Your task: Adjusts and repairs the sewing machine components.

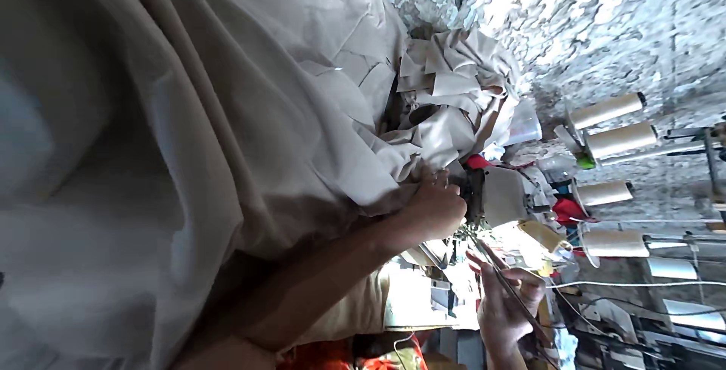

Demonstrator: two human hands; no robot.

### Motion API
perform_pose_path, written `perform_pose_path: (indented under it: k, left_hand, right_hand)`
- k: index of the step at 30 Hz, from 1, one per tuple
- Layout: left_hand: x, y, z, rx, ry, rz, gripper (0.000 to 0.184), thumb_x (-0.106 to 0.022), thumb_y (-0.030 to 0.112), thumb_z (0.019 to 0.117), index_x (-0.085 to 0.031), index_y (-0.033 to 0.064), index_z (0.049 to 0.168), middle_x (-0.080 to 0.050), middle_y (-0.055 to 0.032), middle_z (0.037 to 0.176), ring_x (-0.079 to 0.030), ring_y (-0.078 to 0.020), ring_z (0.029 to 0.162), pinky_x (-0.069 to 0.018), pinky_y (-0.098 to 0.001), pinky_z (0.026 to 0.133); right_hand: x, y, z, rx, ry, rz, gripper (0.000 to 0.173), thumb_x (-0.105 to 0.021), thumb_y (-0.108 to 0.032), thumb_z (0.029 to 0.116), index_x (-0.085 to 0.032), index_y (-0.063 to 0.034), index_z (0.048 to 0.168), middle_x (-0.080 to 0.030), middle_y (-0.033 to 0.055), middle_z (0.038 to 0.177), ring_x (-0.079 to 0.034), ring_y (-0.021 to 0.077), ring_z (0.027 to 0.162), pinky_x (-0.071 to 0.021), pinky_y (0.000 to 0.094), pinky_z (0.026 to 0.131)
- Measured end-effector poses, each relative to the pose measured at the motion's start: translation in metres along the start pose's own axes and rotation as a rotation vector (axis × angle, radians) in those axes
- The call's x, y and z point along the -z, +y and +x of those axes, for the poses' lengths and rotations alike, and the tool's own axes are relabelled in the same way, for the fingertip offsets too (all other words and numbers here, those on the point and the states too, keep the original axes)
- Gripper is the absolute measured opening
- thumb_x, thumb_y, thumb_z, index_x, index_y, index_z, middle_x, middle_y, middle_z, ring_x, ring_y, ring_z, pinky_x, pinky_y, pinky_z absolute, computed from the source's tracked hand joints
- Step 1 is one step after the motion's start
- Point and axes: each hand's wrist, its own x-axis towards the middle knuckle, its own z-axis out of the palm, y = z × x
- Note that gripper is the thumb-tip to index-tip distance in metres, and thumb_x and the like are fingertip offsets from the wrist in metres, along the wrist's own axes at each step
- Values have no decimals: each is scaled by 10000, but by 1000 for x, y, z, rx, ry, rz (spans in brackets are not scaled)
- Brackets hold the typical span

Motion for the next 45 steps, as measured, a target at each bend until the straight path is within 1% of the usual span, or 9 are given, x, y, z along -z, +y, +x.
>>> perform_pose_path:
  k: [2, 8, 12, 23, 35, 37, 41, 43, 45]
  left_hand:
    - [0, 0, -1, -6, 7, 1, 255, -558, 263, 1051, -747, 96, 1091, -635, -143, 1349, -327, -435, 1483, -83, -753, 1166]
    - [-1, -1, 1, -6, 3, -8, 235, -573, 241, 1043, -746, 91, 1098, -645, -150, 1335, -335, -428, 1481, -57, -749, 1169]
    - [-1, -1, 0, -10, 7, -10, 271, -560, 256, 1051, -744, 63, 1103, -625, -173, 1356, -315, -444, 1489, -90, -761, 1160]
    - [1, -1, 1, -1, -24, 3, 301, -512, 267, 1072, -733, 71, 1128, -608, -160, 1389, -279, -424, 1513, -53, -748, 1174]
    - [-1, -2, 1, -5, -1, 2, 321, -503, 276, 1079, -747, 67, 1098, -628, -157, 1360, -291, -426, 1507, -41, -763, 1161]
    - [-1, -2, 0, 5, 52, -71, 298, -517, 234, 1074, -747, 45, 1091, -643, -168, 1333, -333, -430, 1484, -49, -757, 1166]
    - [0, -8, 2, 24, 130, -112, 269, -527, 213, 1066, -732, 55, 1143, -635, -162, 1354, -399, -406, 1452, -83, -736, 1181]
    - [-1, -13, 7, 29, 104, -90, 282, -523, 232, 1068, -728, 59, 1155, -608, -166, 1402, -370, -406, 1475, -95, -730, 1186]
    - [1, -15, 8, 43, 50, -73, 226, -564, 172, 1039, -729, 69, 1155, -578, -158, 1445, -332, -398, 1498, -82, -717, 1195]
  right_hand:
    - [-1, 1, 0, -23, 10, -41, 133, -668, -209, 987, -609, -306, 1056, -757, -105, 1087, -753, 108, 975, -640, 268, 838]
    - [-3, 6, -2, -52, 38, -83, 152, -682, -158, 963, -614, -277, 1028, -756, -117, 1038, -753, 88, 945, -643, 269, 815]
    - [-3, 6, -1, -36, 31, -100, 164, -672, -132, 967, -599, -270, 1017, -750, -142, 1039, -742, 47, 959, -632, 234, 821]
    - [-3, 10, 1, -38, 19, -62, 148, -672, -142, 970, -607, -271, 1004, -766, -98, 1015, -758, 86, 912, -641, 254, 794]
    - [-3, 8, 4, -37, 4, -44, 149, -645, -126, 987, -612, -267, 1025, -764, -115, 968, -753, 61, 845, -634, 233, 797]
    - [-2, 7, 4, -21, 11, -65, 140, -637, -135, 995, -600, -263, 1040, -757, -128, 948, -748, 51, 838, -632, 228, 798]
    - [1, 13, -1, -4, 42, -166, 138, -634, -121, 991, -572, -238, 1033, -755, -143, 971, -745, 34, 895, -627, 224, 826]
    - [1, 16, -4, 12, 67, -230, 141, -634, -81, 971, -565, -197, 1012, -737, -149, 977, -730, 6, 926, -615, 207, 843]
    - [1, 20, -7, 13, 64, -282, 115, -629, -70, 973, -557, -153, 1006, -737, -125, 992, -721, -4, 967, -604, 202, 866]
